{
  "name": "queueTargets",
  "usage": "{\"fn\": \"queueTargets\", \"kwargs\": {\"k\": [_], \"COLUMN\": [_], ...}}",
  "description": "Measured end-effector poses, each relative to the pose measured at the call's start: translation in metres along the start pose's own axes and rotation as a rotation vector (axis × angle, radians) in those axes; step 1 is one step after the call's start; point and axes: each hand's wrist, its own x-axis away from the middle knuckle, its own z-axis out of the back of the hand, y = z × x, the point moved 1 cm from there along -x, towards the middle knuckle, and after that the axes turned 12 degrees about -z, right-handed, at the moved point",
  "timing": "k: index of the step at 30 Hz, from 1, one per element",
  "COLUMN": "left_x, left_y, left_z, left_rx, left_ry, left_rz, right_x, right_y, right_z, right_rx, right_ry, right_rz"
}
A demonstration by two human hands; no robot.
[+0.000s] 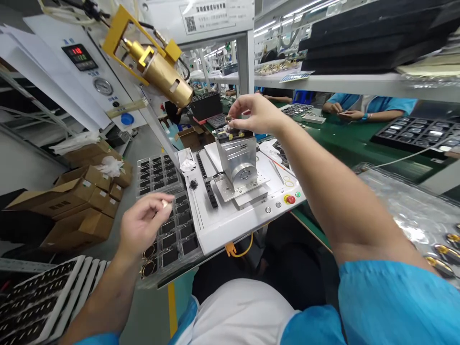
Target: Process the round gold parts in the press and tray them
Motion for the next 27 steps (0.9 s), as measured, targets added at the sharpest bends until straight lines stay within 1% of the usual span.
{"fn": "queueTargets", "kwargs": {"k": [2, 3, 5, 7, 9, 11, 13, 15, 18, 20, 23, 25, 27], "left_x": [-0.052, -0.080, -0.133, -0.181, -0.218, -0.241, -0.251, -0.252, -0.241, -0.231, -0.215, -0.207, -0.201], "left_y": [0.007, 0.010, 0.014, 0.016, 0.016, 0.015, 0.015, 0.016, 0.017, 0.016, 0.011, 0.007, 0.003], "left_z": [-0.020, -0.032, -0.057, -0.083, -0.108, -0.128, -0.139, -0.138, -0.122, -0.111, -0.104, -0.106, -0.110], "left_rx": [0.015, 0.009, -0.053, -0.149, -0.233, -0.302, -0.331, -0.323, -0.285, -0.238, -0.181, -0.188, -0.214], "left_ry": [0.025, 0.016, -0.059, -0.127, -0.236, -0.329, -0.378, -0.400, -0.490, -0.562, -0.613, -0.616, -0.605], "left_rz": [-0.148, -0.205, -0.246, -0.238, -0.224, -0.220, -0.225, -0.229, -0.250, -0.288, -0.306, -0.297, -0.311], "right_x": [0.015, 0.026, 0.053, 0.084, 0.117, 0.149, 0.179, 0.209, 0.250, 0.272, 0.289, 0.290, 0.287], "right_y": [0.006, 0.009, 0.015, 0.022, 0.032, 0.047, 0.067, 0.089, 0.119, 0.135, 0.157, 0.172, 0.185], "right_z": [-0.001, -0.002, -0.004, -0.007, -0.011, -0.014, -0.018, -0.021, -0.026, -0.031, -0.039, -0.044, -0.047], "right_rx": [-0.194, -0.269, -0.366, -0.428, -0.488, -0.525, -0.530, -0.542, -0.600, -0.624, -0.641, -0.631, -0.551], "right_ry": [0.137, 0.175, 0.196, 0.178, 0.149, 0.126, 0.128, 0.161, 0.228, 0.254, 0.276, 0.302, 0.306], "right_rz": [0.024, 0.025, 0.017, -0.010, -0.055, -0.132, -0.233, -0.348, -0.514, -0.597, -0.680, -0.714, -0.751]}}
